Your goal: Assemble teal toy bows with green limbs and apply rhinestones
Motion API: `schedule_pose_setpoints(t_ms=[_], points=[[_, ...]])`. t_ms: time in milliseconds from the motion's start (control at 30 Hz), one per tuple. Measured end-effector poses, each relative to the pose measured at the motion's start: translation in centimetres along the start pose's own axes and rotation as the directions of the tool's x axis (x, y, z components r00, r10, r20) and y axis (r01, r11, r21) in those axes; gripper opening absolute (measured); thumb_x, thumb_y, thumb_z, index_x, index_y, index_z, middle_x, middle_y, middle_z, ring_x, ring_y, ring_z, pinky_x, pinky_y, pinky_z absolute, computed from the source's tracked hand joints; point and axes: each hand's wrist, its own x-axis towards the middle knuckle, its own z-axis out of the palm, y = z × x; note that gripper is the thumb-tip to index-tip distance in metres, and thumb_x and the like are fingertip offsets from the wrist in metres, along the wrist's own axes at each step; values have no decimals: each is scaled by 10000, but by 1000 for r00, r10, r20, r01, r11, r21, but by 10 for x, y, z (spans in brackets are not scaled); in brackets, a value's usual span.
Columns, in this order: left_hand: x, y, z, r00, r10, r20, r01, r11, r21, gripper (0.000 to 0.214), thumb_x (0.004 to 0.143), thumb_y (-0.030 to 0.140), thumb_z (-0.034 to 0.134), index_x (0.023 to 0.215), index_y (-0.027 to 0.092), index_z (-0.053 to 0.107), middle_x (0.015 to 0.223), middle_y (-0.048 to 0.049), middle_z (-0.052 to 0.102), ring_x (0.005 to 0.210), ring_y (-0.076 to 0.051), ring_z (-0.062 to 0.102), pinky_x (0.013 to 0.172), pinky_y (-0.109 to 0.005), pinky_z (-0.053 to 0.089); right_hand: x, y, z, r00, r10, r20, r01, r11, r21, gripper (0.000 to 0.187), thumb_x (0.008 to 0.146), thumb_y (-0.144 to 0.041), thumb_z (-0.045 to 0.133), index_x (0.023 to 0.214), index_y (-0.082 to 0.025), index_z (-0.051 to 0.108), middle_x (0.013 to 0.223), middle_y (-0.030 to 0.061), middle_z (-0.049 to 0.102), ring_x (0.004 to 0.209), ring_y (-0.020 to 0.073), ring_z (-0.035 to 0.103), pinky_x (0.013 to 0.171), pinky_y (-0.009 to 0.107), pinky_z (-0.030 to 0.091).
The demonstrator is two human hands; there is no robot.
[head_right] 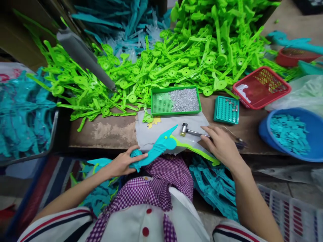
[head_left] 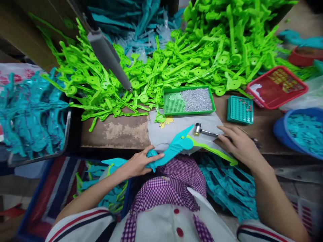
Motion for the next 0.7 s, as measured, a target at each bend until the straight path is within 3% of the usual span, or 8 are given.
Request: schedule_pose_setpoints(t_ms=[100,200,267,333,400,533,600,700], points=[[-1,8,4,1000,-20,2,20,1000,-24,846,877,256,725,1576,508,320,1641,-114,263,1245,-341,645,1002,-482,577,-12,-32,-14,992,71,103,-83,989,120,566,1025,-579,388,1444,-251,581,1244,102,745,1033,291,740,793,394,567],[-3,20,3,1000,17,12,-15,991,-131,885,890,355,738,1610,481,240,1672,-135,199,1300,-368,603,1045,-518,547,-21,-41,-20,980,135,147,-152,982,110,628,957,-711,440,1288,-244,698,1015,89,800,804,306,760,622,373,536],[-1,31,-4,999,39,-34,-46,967,-250,953,885,469,739,1640,432,158,1704,-152,122,1446,-419,451,1142,-573,455,-24,-35,-23,983,138,124,-152,982,111,636,931,-751,449,1224,-261,730,975,78,803,775,307,759,613,367,523],[13,44,-16,990,13,-140,-71,906,-417,986,906,542,693,1659,370,79,1718,-158,96,1547,-410,284,1224,-584,345,-23,-29,-28,988,111,104,-120,989,85,655,916,-777,447,1229,-277,732,1017,79,803,822,327,764,651,380,524],[40,59,-29,972,-37,-233,-119,774,-622,868,988,536,563,1663,317,62,1700,-157,192,1541,-336,321,1237,-529,345,-20,-25,-35,992,84,90,-89,995,43,694,909,-796,427,1249,-272,729,1056,95,799,848,353,761,675,403,517],[110,86,-47,977,38,-211,-201,505,-839,571,1061,540,345,1518,208,428,1452,-148,563,1348,-285,539,1149,-490,445,-11,-29,-49,997,47,57,-46,999,-10,750,896,-836,380,1236,-273,739,1037,105,800,802,356,751,643,401,482],[132,91,-52,977,57,-203,-205,482,-852,561,1049,588,341,1379,177,533,1303,-133,641,1236,-277,589,1087,-475,485,-8,-32,-51,999,44,21,-44,999,-3,755,892,-847,363,1221,-284,742,1003,98,802,753,331,740,628,388,465],[141,82,-64,972,52,-228,-218,551,-806,587,1017,657,353,1248,164,570,1157,-114,651,1089,-259,609,991,-443,521,-3,-37,-44,994,91,-52,-90,996,29,748,893,-848,354,1188,-282,744,950,97,799,663,286,706,617,376,450]])
